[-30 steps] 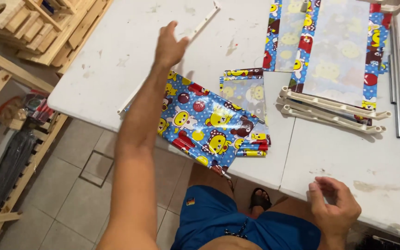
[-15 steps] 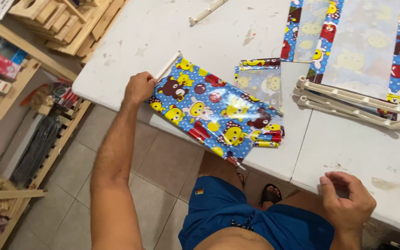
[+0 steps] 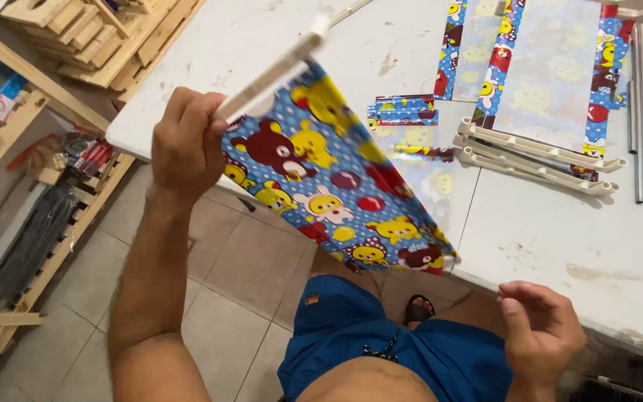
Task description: Assembling a portable fabric storage shelf by inserting rods into sleeves and connecting them with plastic joints
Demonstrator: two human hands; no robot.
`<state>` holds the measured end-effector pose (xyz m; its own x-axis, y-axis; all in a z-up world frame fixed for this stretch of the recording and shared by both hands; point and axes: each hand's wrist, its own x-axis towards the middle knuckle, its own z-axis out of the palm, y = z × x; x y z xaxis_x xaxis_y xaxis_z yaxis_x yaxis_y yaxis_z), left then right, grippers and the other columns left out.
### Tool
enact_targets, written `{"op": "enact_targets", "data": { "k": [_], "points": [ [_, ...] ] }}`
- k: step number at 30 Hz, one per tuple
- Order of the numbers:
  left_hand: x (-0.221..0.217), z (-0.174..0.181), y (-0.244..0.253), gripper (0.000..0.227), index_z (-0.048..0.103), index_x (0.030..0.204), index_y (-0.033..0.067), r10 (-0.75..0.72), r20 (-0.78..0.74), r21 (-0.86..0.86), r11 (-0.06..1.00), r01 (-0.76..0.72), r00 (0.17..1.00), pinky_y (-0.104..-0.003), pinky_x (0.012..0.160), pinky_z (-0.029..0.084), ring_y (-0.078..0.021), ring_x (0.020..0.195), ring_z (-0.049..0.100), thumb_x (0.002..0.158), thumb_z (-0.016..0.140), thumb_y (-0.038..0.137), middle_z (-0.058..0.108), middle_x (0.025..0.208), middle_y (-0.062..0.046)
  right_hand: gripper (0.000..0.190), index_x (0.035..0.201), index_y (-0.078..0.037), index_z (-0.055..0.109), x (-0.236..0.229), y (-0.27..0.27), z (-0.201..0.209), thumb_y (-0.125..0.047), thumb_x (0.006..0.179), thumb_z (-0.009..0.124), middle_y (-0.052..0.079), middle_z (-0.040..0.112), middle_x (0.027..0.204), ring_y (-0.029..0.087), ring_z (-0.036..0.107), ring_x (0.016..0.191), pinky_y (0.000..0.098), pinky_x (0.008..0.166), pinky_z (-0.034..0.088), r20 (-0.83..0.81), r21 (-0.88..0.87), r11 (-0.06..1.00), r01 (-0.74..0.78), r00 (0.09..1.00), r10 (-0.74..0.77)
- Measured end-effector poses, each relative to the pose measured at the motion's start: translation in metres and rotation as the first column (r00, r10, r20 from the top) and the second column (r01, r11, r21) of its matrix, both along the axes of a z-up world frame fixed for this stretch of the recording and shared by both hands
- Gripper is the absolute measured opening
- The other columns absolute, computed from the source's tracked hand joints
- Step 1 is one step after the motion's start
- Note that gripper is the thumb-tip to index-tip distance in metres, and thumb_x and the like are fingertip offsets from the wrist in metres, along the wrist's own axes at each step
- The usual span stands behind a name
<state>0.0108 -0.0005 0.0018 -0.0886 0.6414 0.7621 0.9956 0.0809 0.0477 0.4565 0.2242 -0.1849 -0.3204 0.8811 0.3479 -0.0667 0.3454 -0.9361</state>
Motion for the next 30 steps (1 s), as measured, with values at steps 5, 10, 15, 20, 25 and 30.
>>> {"op": "enact_targets", "data": {
  "k": [5, 10, 15, 20, 25, 30],
  "points": [
    [0.055, 0.021, -0.018, 0.041, 0.063, 0.127, -0.0037, 0.096, -0.205, 0.058, 0.995, -0.085, 0.974, -0.047, 0.059, 0.05, -0.0357, 0.087, 0.064, 0.116, 0.039, 0.028, 0.063, 0.108, -0.02, 0.081, 0.136, -0.005, 0.058, -0.024, 0.008, 0.011, -0.066, 0.083, 0.057, 0.011, 0.069, 0.133, 0.026, 0.065, 0.127, 0.0398, 0.111, 0.048, 0.342, 0.278, 0.855, -0.437, 0.877, 0.337],
    [0.009, 0.013, -0.058, 0.038, 0.062, 0.114, -0.0077, 0.172, -0.379, 0.252, 0.965, -0.078, 0.909, -0.042, 0.058, 0.048, -0.0331, 0.076, 0.058, 0.121, 0.039, 0.021, 0.063, 0.097, -0.025, 0.107, 0.153, -0.003, 0.035, -0.061, 0.011, -0.008, -0.075, 0.077, 0.057, 0.016, 0.053, 0.15, 0.03, 0.055, 0.136, 0.0536, 0.12, 0.027, 0.506, 0.179, 0.754, -0.632, 0.717, 0.48],
    [-0.027, -0.007, -0.149, 0.029, 0.057, 0.103, -0.0116, 0.329, -0.316, 0.342, 0.914, -0.217, 0.89, -0.048, 0.071, 0.045, -0.038, 0.076, 0.054, 0.119, 0.07, 0.009, 0.063, 0.095, -0.028, 0.086, 0.145, -0.013, 0.051, -0.095, 0.016, 0.0, -0.076, 0.087, 0.05, 0.015, 0.056, 0.144, 0.036, 0.044, 0.143, 0.0625, 0.122, 0.017, 0.795, 0.413, 0.564, -0.715, 0.585, 0.159],
    [-0.006, -0.01, -0.155, 0.056, 0.042, 0.104, -0.0264, 0.119, 0.001, 0.472, 0.875, -0.105, 0.993, -0.065, 0.085, 0.059, -0.0563, 0.092, 0.066, 0.128, 0.039, 0.025, 0.055, 0.097, -0.047, 0.075, 0.146, -0.011, 0.052, -0.139, 0.04, 0.009, -0.067, 0.098, 0.036, 0.018, 0.047, 0.154, 0.035, 0.041, 0.145, 0.0645, 0.121, 0.018, 0.859, 0.309, 0.522, -0.795, 0.469, 0.207],
    [0.014, -0.001, -0.159, 0.047, 0.051, 0.102, -0.0188, 0.374, -0.171, 0.41, 0.868, -0.279, 0.912, -0.052, 0.064, 0.033, -0.0393, 0.069, 0.04, 0.119, 0.044, 0.025, 0.046, 0.086, -0.031, 0.076, 0.141, -0.009, 0.057, -0.156, 0.052, 0.019, -0.068, 0.095, 0.042, 0.017, 0.051, 0.151, 0.037, 0.043, 0.143, 0.0633, 0.118, 0.021, 0.834, 0.304, 0.503, -0.809, 0.481, 0.269],
    [0.024, 0.006, -0.122, 0.039, 0.063, 0.111, -0.014, 0.224, -0.307, 0.252, 0.956, -0.149, 0.925, -0.053, 0.069, 0.046, -0.0442, 0.083, 0.055, 0.12, 0.046, 0.02, 0.064, 0.101, -0.034, 0.074, 0.145, -0.012, 0.053, -0.161, 0.055, 0.023, -0.067, 0.096, 0.042, 0.014, 0.046, 0.157, 0.034, 0.037, 0.147, 0.0634, 0.12, 0.016, 0.873, 0.299, 0.505, -0.81, 0.445, 0.197]
  ]
}}
